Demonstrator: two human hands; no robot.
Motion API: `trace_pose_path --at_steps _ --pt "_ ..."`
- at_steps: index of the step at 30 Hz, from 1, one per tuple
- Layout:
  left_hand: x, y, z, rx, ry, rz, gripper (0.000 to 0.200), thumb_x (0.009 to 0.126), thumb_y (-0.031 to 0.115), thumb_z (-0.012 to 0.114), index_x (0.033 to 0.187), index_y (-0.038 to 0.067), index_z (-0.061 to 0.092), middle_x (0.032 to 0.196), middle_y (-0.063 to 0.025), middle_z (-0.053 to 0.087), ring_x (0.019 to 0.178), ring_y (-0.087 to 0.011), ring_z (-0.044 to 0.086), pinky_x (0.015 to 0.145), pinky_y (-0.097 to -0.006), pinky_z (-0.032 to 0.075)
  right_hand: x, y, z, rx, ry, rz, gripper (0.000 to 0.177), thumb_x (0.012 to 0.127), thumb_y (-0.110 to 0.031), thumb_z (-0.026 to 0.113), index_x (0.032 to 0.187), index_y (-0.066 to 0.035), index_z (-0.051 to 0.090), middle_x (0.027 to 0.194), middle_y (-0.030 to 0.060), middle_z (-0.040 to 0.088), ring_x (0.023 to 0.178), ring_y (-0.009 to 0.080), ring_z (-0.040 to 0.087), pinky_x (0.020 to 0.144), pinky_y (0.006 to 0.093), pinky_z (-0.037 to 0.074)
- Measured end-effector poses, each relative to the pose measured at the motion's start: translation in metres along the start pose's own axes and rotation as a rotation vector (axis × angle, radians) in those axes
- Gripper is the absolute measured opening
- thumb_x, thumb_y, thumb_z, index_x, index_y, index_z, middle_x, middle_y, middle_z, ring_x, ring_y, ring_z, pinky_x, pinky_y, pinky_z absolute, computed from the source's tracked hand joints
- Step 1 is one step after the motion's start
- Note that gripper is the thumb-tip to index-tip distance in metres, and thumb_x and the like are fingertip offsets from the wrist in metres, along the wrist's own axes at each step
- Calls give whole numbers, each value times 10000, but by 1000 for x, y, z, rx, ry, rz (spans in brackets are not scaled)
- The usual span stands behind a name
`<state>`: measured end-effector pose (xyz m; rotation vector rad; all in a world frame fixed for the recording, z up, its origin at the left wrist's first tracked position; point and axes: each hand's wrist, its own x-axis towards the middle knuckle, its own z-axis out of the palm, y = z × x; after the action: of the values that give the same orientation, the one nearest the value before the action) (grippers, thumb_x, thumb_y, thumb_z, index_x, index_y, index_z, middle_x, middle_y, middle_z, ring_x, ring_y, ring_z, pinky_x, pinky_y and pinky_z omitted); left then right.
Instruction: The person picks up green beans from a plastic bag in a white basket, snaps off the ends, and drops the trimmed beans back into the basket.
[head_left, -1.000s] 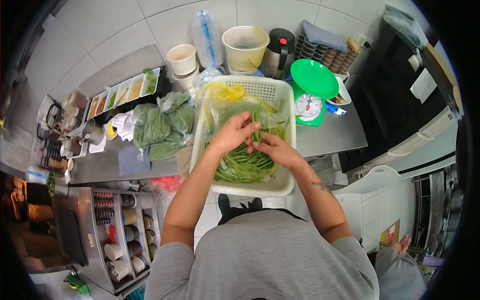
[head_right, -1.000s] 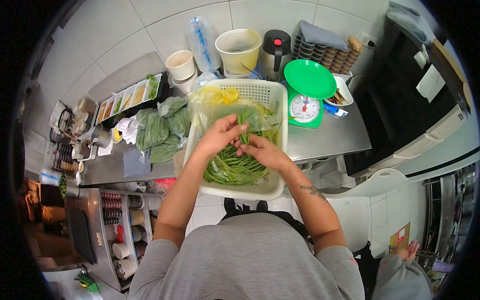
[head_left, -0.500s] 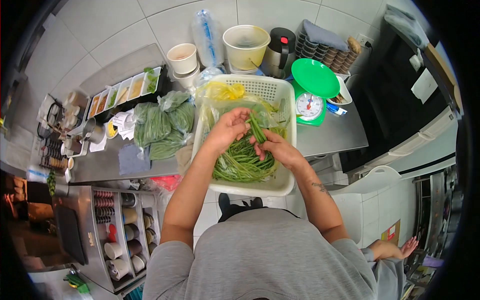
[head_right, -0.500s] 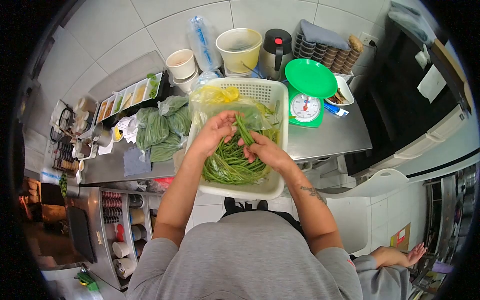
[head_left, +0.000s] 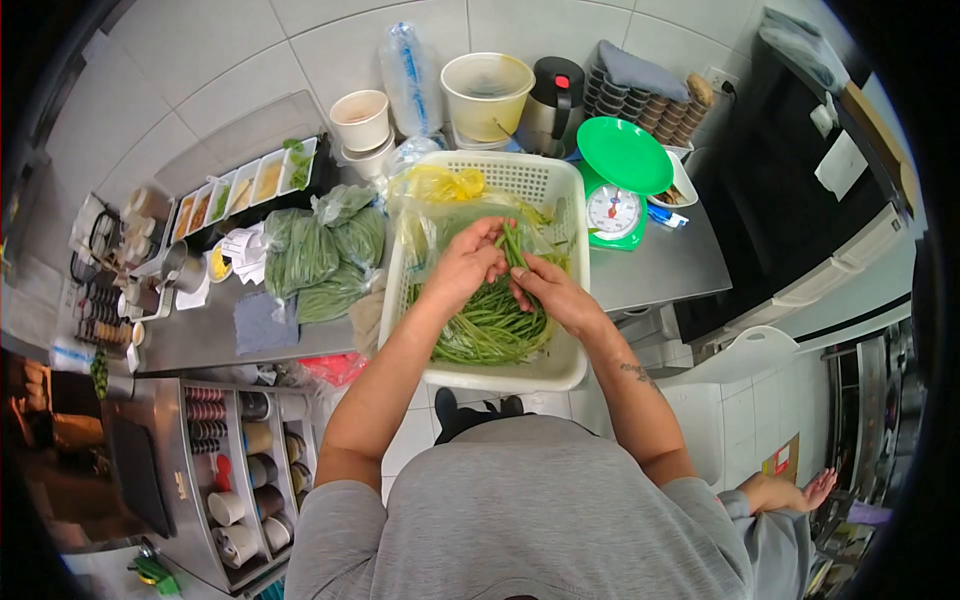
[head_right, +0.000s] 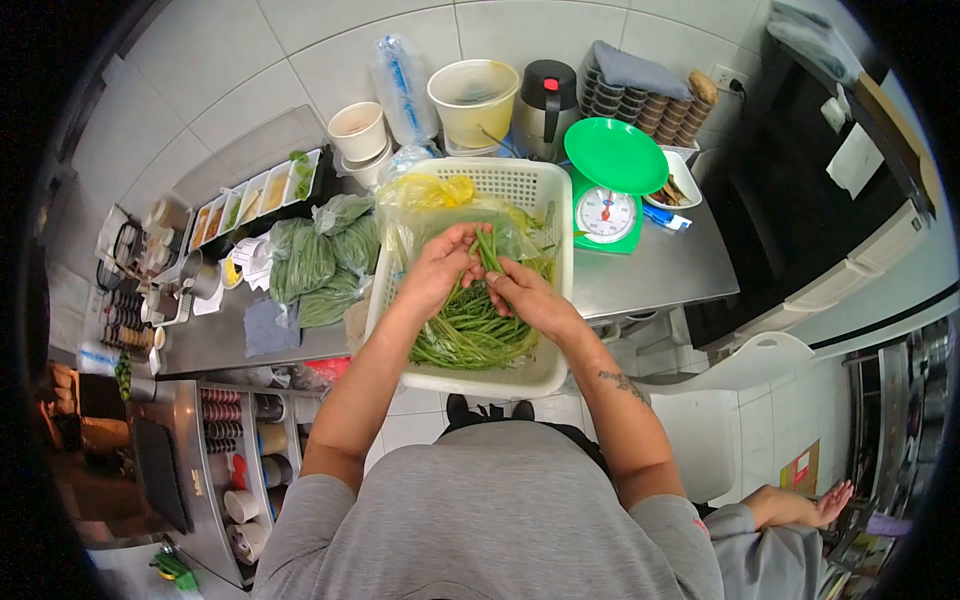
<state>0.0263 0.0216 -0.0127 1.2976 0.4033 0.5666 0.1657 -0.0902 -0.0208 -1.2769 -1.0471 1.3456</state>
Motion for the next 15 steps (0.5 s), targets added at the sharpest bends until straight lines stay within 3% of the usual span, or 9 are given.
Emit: trace_pose_path --at_steps 6,9,12,15 --pt "-1 6 14 163 94 -49 192 918 154 565 1068 33 560 752 20 507 567 -54 445 503 -190 353 1 -1 0 -75 -79 56 216 958 -204 471 1074 -28 516 754 -2 508 649 86 483 574 217 404" --pt "-2 4 11 73 151 -67 145 921 180 575 989 52 564 702 34 482 541 -47 412 476 -201 331 1 1 0 -85 -76 27 227 947 -203 499 1087 -27 535 779 -3 529 660 82 487 591 212 407" --pt "0 8 3 225 233 -3 127 922 180 572 963 61 558 667 45 450 539 -42 386 463 -198 301 0 -2 1 -109 -93 9 265 932 -217 530 1108 -21 552 800 -8 543 691 81 493 625 214 412" --pt "-3 21 -8 84 315 -5 112 925 185 566 940 74 554 660 50 435 540 -36 365 457 -192 275 -5 -12 5 -129 -29 65 272 934 -187 518 1157 -36 554 794 -43 501 739 48 467 651 201 397"
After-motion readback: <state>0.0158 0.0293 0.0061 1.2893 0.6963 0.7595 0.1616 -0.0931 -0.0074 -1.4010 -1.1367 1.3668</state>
